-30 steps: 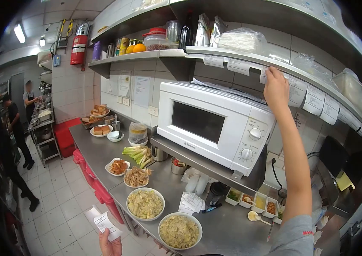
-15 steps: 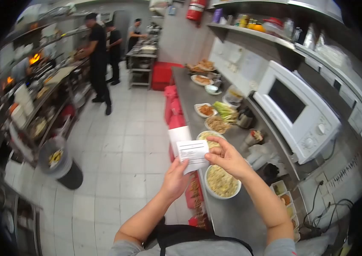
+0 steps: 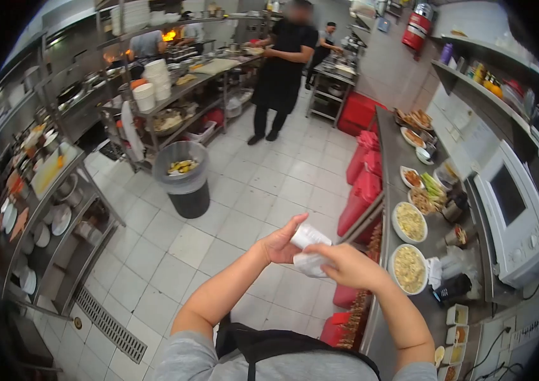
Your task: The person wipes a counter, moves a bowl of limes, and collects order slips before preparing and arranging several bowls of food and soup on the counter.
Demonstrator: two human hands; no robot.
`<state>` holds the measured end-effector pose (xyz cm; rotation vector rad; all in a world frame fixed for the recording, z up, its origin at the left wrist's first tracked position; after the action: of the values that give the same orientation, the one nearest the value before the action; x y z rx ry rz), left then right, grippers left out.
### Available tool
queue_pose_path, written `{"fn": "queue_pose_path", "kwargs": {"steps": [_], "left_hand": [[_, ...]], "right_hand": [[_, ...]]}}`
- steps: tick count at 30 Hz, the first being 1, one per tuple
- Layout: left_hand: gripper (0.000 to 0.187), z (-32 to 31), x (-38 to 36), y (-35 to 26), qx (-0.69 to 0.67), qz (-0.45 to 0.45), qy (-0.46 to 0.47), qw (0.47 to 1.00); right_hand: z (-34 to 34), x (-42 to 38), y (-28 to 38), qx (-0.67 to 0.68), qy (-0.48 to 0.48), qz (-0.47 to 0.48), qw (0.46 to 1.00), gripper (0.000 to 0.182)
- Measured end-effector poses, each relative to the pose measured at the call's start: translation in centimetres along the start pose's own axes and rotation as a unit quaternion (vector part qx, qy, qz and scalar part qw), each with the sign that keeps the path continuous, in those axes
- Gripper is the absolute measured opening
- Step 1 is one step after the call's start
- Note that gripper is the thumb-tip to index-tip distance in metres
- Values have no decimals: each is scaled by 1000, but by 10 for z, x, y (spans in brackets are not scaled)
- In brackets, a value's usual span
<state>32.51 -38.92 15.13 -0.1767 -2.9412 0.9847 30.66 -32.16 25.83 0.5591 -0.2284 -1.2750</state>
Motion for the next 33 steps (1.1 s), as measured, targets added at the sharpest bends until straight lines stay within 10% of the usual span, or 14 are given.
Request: {"fn": "queue_pose_path", "kwargs": {"steps": [10,12,16,26,31,33], "left_hand": [[47,45,-237,-99,81,-138,-6,987],[48,57,-299,-120,89,-168,-30,981],[46,78,-408,-157,120,-243,-123,955],[58,181,-539,-193,154,-326,-235,903],[65,205,-585,-221,-2,-390,-130,912],[55,232,-600,-231,65,-382,-257,885]], "right_hand": [[-98,181,141,-64,202,86,973,52],[-107,210,181,237,257,166,922,51],[-119,313,159,558,62,142,815,38],[-180,516,243,459,98,136,872,22],[-193,609,225,332,-38,94,938,26],[-178,635,233,218,-135,137,957,25]]}}
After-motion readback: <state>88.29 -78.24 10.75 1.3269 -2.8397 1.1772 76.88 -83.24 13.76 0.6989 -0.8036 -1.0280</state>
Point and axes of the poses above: each hand's wrist, its own x-axis towards the middle knuckle, its own z-axis out of the back of the hand, y = z × x, the point moved 8 cm from there along x, towards the middle knuckle, and after that the axes turned 7 degrees about y, right-handed, at the moved point
